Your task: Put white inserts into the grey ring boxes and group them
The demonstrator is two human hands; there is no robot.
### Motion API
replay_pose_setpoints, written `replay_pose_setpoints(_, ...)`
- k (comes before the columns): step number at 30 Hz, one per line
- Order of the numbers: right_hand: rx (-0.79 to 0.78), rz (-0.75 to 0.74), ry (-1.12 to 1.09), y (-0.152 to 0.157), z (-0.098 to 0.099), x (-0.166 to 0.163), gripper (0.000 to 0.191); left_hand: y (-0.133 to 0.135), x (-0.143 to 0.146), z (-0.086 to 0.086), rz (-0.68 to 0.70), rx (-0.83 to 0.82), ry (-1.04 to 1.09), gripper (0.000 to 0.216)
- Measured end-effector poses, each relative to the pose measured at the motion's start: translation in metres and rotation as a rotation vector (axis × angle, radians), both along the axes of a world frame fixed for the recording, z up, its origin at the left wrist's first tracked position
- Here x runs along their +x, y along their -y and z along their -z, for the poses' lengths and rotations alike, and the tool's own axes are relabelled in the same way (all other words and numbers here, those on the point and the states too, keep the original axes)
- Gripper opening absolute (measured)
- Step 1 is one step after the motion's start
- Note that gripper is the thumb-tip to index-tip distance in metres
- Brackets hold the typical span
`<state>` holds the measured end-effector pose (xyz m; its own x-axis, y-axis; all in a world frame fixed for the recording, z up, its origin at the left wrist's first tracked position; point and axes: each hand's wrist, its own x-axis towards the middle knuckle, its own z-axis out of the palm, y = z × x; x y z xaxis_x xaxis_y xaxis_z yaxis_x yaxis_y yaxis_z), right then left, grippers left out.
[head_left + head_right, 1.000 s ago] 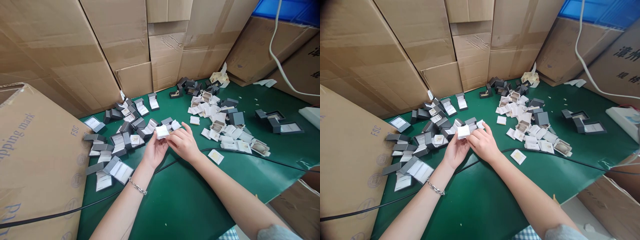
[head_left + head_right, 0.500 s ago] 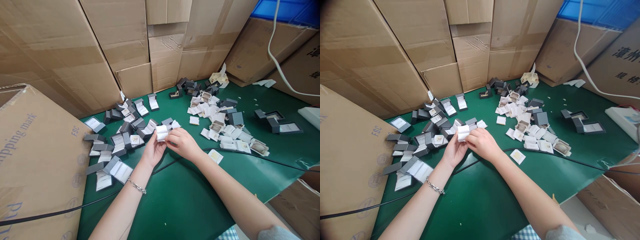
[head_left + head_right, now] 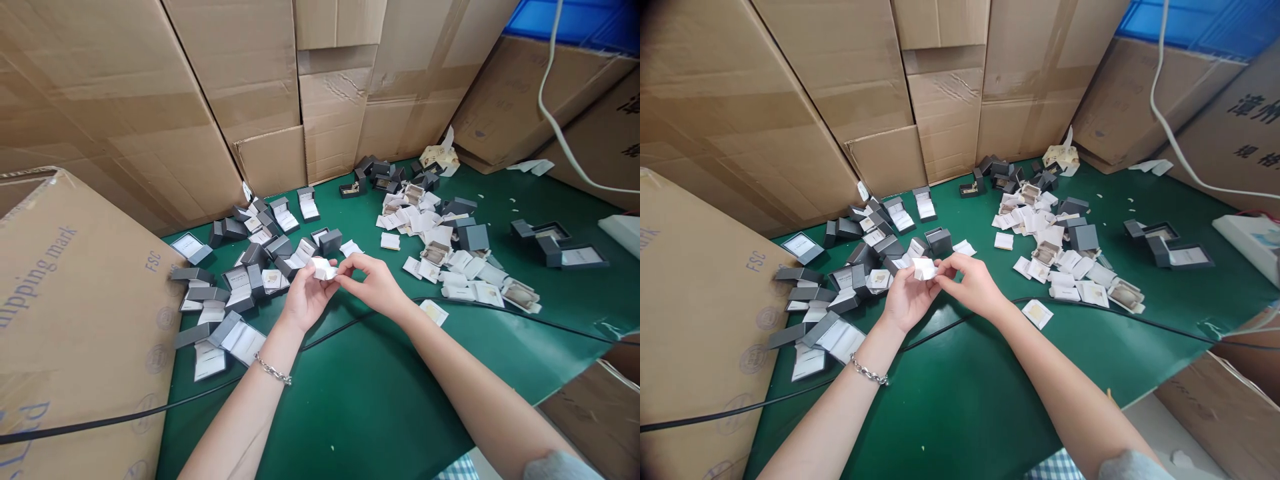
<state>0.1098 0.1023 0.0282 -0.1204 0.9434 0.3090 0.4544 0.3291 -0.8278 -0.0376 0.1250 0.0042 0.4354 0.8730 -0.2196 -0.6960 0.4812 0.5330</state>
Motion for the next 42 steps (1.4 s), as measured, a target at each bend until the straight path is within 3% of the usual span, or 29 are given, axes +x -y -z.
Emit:
replay_pose_setpoints(6,-0.297,-0.035,-0.246,-0.006,0.000,0.005,0.011,0.000,0.002,0.005,-0.020,0.088,-0.146,0.034)
replay_pose_setpoints(12,-0.381,0.036,-0.398,-0.013,0.005,0.009,0.021,0.001,0.007,0.011,-0.110,0.263,-0.340,0.027)
replay_pose_setpoints(19,-0.517,0.015,-0.412,-0.016,0.010,0.016,0.024,0.006,0.011,0.009,-0.072,0.372,-0.544,0.056)
replay_pose_setpoints(26,-0.388,-0.016,-0.384,-0.015,0.010,0.011,0.023,0.006,0.011,0.010,-0.118,0.409,-0.643,0.048)
replay_pose_setpoints(33,-0.214,0.083,-0.030,-0.013,0.013,0.011,0.021,0.005,0.010,0.013,-0.214,0.432,-0.708,0.039)
replay_pose_setpoints(42,-0.389,0.027,-0.142,-0.015,0.008,0.015,0.025,0.005,0.010,0.008,-0.178,0.398,-0.635,0.031)
